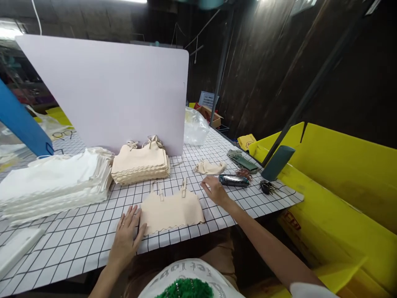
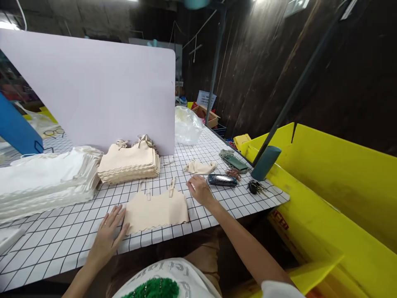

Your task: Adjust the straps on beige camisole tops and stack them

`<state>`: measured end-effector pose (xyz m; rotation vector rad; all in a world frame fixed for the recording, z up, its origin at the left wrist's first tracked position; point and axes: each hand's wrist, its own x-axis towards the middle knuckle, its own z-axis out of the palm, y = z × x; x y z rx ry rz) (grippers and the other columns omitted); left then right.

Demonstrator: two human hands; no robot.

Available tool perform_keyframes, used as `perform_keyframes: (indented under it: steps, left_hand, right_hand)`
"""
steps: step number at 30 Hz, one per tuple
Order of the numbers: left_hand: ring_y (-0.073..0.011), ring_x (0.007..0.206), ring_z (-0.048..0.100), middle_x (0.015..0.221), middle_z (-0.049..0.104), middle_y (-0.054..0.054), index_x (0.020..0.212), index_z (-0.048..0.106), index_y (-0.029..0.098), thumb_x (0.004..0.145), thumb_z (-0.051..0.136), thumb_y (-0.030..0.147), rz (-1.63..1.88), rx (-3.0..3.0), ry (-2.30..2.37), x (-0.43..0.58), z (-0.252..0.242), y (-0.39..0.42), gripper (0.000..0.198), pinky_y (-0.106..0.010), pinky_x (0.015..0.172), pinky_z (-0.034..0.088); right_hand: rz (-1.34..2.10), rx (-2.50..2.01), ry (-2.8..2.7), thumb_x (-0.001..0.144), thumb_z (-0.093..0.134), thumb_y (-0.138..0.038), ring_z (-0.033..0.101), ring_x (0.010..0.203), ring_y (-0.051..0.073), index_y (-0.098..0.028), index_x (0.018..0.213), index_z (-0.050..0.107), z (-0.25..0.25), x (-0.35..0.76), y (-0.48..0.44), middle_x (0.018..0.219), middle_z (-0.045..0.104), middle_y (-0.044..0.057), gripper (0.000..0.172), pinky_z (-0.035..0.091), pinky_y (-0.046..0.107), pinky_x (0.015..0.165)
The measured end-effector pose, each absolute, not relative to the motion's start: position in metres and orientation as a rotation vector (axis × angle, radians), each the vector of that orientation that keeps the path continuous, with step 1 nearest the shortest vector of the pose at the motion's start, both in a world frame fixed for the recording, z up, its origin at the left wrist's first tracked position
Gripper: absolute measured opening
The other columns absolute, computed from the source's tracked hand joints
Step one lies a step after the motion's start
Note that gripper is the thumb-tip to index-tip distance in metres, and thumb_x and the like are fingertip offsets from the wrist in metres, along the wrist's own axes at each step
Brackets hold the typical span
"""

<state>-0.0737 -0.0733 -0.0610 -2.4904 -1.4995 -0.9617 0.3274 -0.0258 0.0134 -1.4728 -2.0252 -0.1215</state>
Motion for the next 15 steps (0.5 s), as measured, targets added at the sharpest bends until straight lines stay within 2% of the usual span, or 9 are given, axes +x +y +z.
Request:
perform_keyframes:
  steps: [5,7,10,15]
  left_hand:
    - [-0.0334,0.141,0.049,0.141,0.062,-0.012,0.146,0.049,0.027,0.099,0.049,0.038,-1.097,-2.398,-1.487,-0.071,-0.059,-0.073,0.048,-0.058,0.116,0.041]
    - [-0.0331,0.138,0.052,0.135,0.066,-0.011,0.140,0.054,0.027,0.098,0.050,0.037,-1.106,-2.386,-1.488,-0.072,-0.061,-0.072,0.043,-0.057,0.115,0.042]
    - [-0.0344,0.134,0.056,0.130,0.070,-0.011,0.132,0.060,0.022,0.097,0.052,0.039,-1.107,-2.374,-1.485,-0.074,-0.066,-0.072,0.039,-0.057,0.113,0.044]
    - [-0.0365,0.128,0.061,0.123,0.074,-0.011,0.120,0.069,0.019,0.093,0.055,0.044,-1.221,-2.366,-1.556,-0.076,-0.074,-0.071,0.039,-0.058,0.109,0.047]
  right_hand:
    - [-0.031,-1.652,-1.945,0.097,0.056,-0.023,0.058,0.088,0.020,-0.015,0.085,0.063,0.028,0.337,0.048,0.087,0.064,0.009,0.016,0.048,0.040,0.085]
    - [0.036,-1.691,-1.934,0.096,0.059,-0.025,0.058,0.085,0.018,-0.016,0.079,0.062,0.030,0.340,0.067,0.082,0.063,0.007,0.020,0.046,0.039,0.087]
    - [0.152,-1.707,-1.887,0.090,0.062,-0.024,0.056,0.080,0.017,-0.016,0.067,0.056,0.041,0.346,0.086,0.073,0.060,0.005,0.025,0.045,0.034,0.083]
    - [0.246,-1.558,-1.713,0.086,0.053,-0.035,0.055,0.091,0.020,-0.018,0.074,0.056,0.091,0.357,0.102,0.089,0.061,0.007,0.021,0.046,0.033,0.083]
